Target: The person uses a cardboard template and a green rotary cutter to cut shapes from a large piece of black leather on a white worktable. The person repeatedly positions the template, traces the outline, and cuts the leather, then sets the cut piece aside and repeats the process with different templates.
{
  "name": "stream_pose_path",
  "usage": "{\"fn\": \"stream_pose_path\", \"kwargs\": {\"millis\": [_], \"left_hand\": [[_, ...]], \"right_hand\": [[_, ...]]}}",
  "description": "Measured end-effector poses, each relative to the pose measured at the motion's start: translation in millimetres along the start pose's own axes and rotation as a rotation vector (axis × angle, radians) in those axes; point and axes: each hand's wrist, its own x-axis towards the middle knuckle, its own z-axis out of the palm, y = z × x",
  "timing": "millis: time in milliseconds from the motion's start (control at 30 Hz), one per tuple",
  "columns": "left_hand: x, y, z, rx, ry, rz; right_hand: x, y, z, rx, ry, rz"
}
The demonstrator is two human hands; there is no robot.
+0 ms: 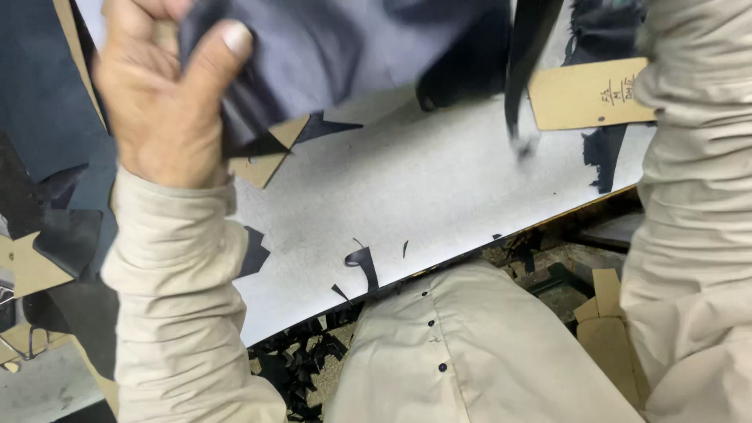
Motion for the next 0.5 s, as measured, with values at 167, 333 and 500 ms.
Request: {"fn": "stream_pose_path", "kwargs": {"millis": [167, 333, 500], "left_hand": [[10, 9, -15, 0.032, 0.042, 0.071], [-28, -56, -9, -0.090, -0.060, -0.311], [-101, -118, 24, 0.746, -0.357, -0.608]], "right_hand": [[4, -44, 2, -0.190, 0.121, -0.290], [5, 7, 20, -0.452, 0.112, -0.359], [-42, 83, 85, -0.539, -0.105, -0.031]]}}
